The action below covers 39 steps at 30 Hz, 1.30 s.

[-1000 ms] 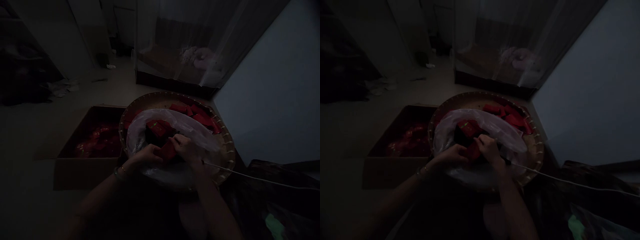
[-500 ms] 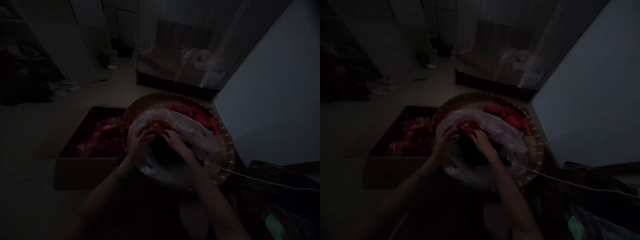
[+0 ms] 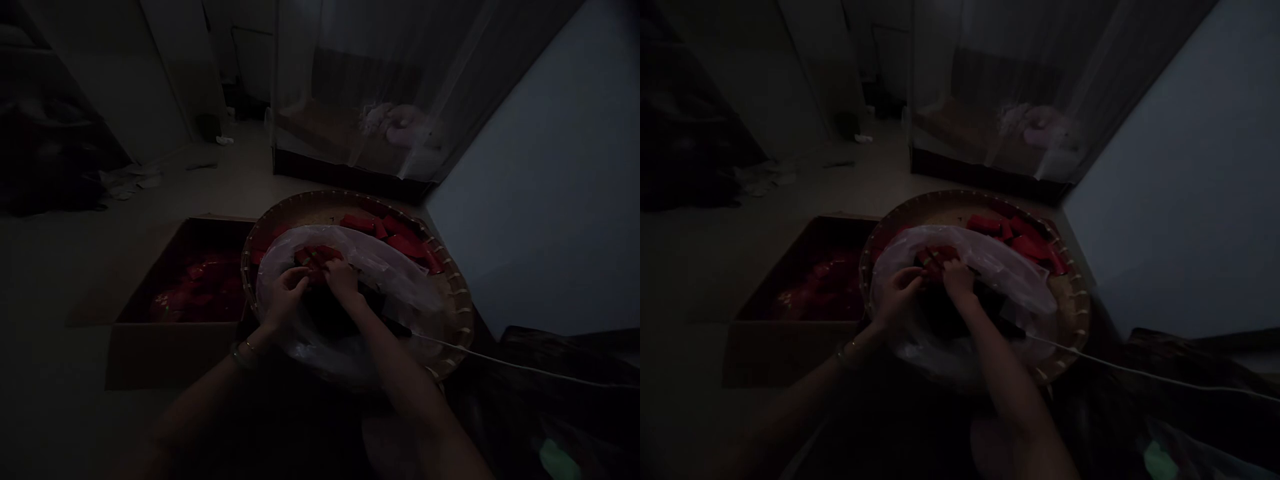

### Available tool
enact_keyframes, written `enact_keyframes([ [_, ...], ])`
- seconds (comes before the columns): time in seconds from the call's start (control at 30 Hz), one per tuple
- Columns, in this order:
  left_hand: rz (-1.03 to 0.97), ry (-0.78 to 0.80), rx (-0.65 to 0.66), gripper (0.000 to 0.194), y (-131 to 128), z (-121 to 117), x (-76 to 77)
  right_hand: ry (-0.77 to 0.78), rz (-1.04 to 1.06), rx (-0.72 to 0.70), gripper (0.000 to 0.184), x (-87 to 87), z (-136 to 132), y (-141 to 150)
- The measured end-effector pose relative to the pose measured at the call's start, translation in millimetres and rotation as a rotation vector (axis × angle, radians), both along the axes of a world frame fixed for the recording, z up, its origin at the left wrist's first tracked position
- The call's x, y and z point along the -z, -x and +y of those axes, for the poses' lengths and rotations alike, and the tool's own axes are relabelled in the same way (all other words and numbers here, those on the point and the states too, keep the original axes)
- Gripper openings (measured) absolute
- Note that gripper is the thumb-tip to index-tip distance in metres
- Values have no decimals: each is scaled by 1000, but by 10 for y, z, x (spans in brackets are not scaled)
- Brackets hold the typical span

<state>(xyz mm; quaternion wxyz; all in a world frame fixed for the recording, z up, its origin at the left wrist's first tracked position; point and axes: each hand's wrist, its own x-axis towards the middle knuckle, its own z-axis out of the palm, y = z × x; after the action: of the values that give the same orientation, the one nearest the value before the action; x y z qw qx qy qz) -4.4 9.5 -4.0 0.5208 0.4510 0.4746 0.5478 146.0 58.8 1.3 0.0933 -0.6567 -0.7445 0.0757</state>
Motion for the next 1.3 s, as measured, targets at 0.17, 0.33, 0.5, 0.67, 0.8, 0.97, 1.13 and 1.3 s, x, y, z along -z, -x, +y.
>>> enact_keyframes([
  [0.17, 543, -398, -169, 50, 27, -104, -62, -41, 296, -244, 20, -355, -263, -357],
  [0.33, 618, -359, 131, 22, -49, -122, 98, -227, 602, -180, 25, -440, -579, -519],
  [0.5, 413, -124, 225, 31, -73, -155, 49, -436, 526, -38, 35, -264, -652, -366],
  [0.67, 300, -37, 210, 35, -61, -166, -61, -581, 338, -66, 40, -120, -675, -258],
  [0.8, 271, 2, 238, 37, -55, -159, -69, -604, 257, -73, 42, -35, -688, -237],
  [0.97, 279, -5, 250, 37, -30, -140, -29, -601, 273, -112, 38, -13, -698, -222],
  [1.13, 339, -78, 257, 32, -28, -163, -7, -702, 368, 13, 22, -117, -705, -275],
  [1.3, 290, -62, 106, 23, -34, -134, 7, -642, 505, -89, 17, -214, -738, -327],
])
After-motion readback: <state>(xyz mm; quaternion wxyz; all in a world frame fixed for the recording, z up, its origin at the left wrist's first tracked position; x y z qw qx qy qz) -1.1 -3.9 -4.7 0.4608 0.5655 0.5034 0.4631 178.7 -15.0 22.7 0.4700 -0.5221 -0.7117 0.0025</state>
